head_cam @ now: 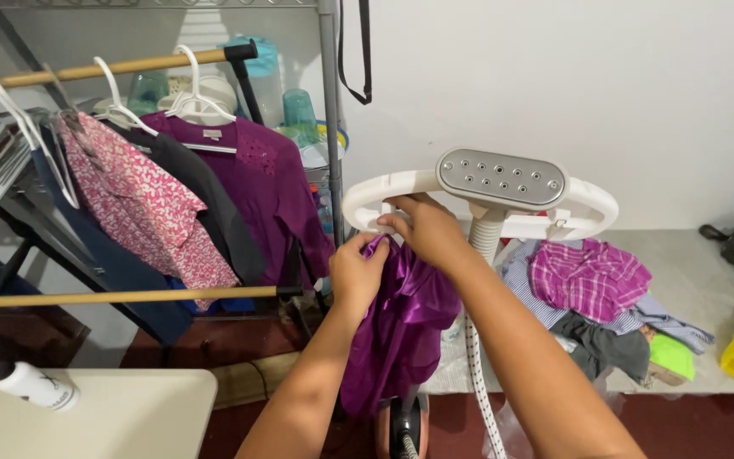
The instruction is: The person folds a black shirt on a work table and then uses a standing garment steamer to remove wrinkles from a purple garment.
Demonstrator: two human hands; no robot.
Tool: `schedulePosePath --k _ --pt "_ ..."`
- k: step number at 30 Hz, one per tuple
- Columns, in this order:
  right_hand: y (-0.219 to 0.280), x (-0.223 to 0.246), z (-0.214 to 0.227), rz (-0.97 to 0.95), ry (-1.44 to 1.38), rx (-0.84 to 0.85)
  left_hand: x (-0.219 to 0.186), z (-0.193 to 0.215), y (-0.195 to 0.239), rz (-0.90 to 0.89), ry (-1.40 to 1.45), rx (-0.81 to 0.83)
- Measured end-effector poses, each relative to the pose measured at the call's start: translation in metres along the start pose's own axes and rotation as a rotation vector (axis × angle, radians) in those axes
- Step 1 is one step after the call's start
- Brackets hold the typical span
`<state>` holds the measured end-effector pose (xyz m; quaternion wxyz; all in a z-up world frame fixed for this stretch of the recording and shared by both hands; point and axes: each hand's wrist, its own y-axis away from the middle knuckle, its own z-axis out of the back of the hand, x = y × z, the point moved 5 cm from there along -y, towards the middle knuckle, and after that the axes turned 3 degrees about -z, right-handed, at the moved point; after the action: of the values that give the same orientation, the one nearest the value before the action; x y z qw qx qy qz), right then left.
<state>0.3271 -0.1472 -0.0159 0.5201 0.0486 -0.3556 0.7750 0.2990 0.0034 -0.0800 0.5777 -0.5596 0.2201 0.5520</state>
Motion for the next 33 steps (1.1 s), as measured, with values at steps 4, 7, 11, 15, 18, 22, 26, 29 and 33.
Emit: schedulePosePath --k 4,7,11,15,18,22,26,29,33 --pt "-0.006 0.001 -0.005 -0.039 0.010 -0.008 0.003 -0.002 -0.005 0.051 -0.059 -0.014" --pt "-0.012 -0.002 -0.009 -0.067 0.038 -0.046 0.024 -0.011 -0.010 0.093 -0.109 -0.013" --pt "-0.020 -0.004 -0.010 -0.141 0.061 -0.035 0.045 -0.021 -0.021 0.057 -0.039 -0.064" --pt "-0.016 0.001 -0.007 -0.245 0.088 -0.010 0.101 -0.059 -0.027 0.336 0.635 0.068" --pt "-0.018 -0.003 -0.011 -0.211 0.030 -0.036 0.085 -0.058 -0.026 0.465 0.783 0.127" --pt "-0.014 -0.001 -0.007 -0.228 0.057 -0.036 0.076 -0.062 -0.021 0.462 0.886 0.118" --pt "-0.010 0.006 -0.003 -0.196 0.059 -0.054 0.079 -0.071 -0.011 0.523 0.981 0.027" --pt "-0.009 0.005 -0.002 -0.187 0.054 -0.058 0.081 -0.081 -0.011 0.526 1.031 -0.049" --pt "-0.002 0.001 -0.003 -0.147 0.023 -0.107 0.071 -0.083 0.000 0.532 0.930 -0.144"
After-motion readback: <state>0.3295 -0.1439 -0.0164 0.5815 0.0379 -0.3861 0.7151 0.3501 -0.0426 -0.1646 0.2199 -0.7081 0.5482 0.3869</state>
